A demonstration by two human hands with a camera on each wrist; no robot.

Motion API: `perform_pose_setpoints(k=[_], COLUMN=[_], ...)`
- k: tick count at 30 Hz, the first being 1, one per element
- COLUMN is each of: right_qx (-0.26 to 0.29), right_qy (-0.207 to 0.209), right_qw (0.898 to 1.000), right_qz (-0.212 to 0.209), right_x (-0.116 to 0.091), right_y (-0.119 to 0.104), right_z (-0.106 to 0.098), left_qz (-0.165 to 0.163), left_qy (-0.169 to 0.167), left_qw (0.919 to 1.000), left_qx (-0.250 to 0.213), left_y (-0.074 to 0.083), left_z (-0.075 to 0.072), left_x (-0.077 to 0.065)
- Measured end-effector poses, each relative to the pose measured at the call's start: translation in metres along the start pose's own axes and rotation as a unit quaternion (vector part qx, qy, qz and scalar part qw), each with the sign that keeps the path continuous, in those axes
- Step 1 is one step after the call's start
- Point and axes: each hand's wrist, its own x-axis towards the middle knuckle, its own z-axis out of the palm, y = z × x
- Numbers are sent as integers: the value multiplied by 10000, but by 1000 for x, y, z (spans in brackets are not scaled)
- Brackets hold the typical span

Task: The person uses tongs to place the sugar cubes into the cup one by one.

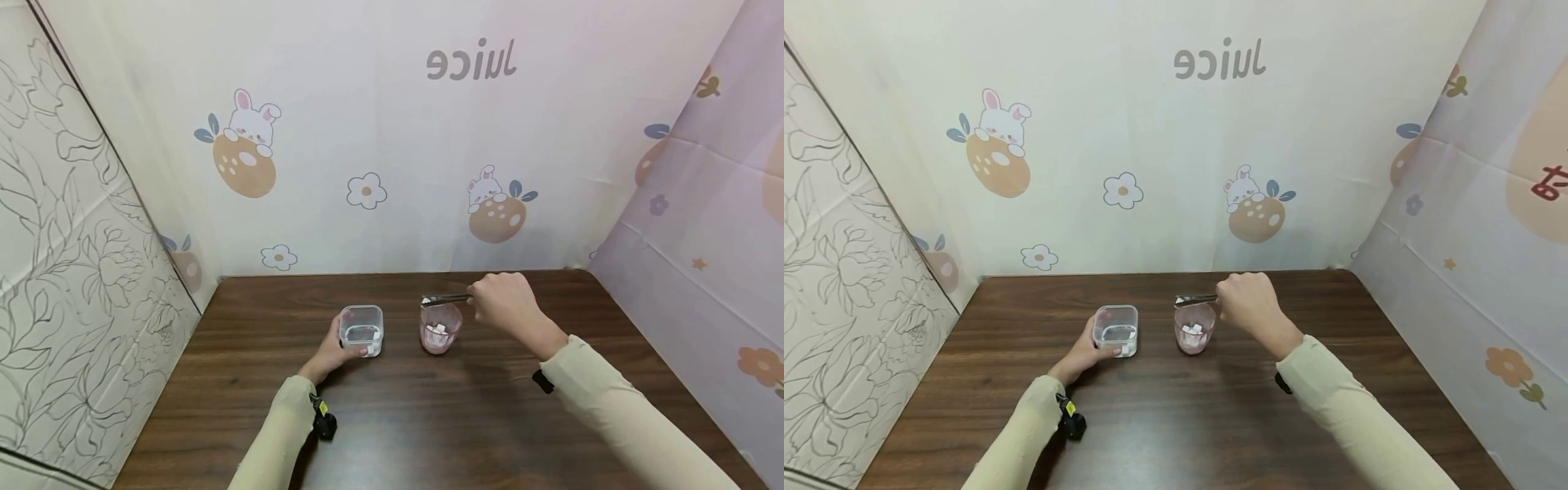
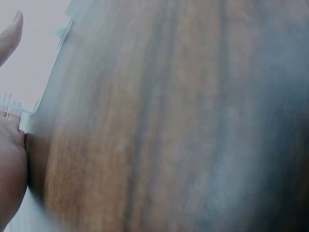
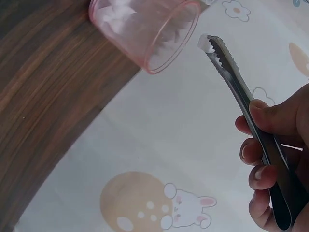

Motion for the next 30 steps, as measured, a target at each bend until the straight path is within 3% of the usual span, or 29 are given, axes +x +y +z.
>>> perform_pose_setpoints(k=[14, 25, 30], right_qx=[47, -86, -304], right_qy=[-155, -291, -294], right_qw=[9999, 9993, 9985], right_qz=[-18, -211, -346], right_x=[-18, -20, -19], right_y=[7, 6, 3], right_z=[7, 18, 26], left_qz=[-41, -20, -74], left_qy=[40, 31, 71], left_qw=[9999, 10000, 9999], left_qx=[99, 18, 30], left_y=[4, 4, -14], left_z=[0, 1, 0], left_x=[-3, -3, 5])
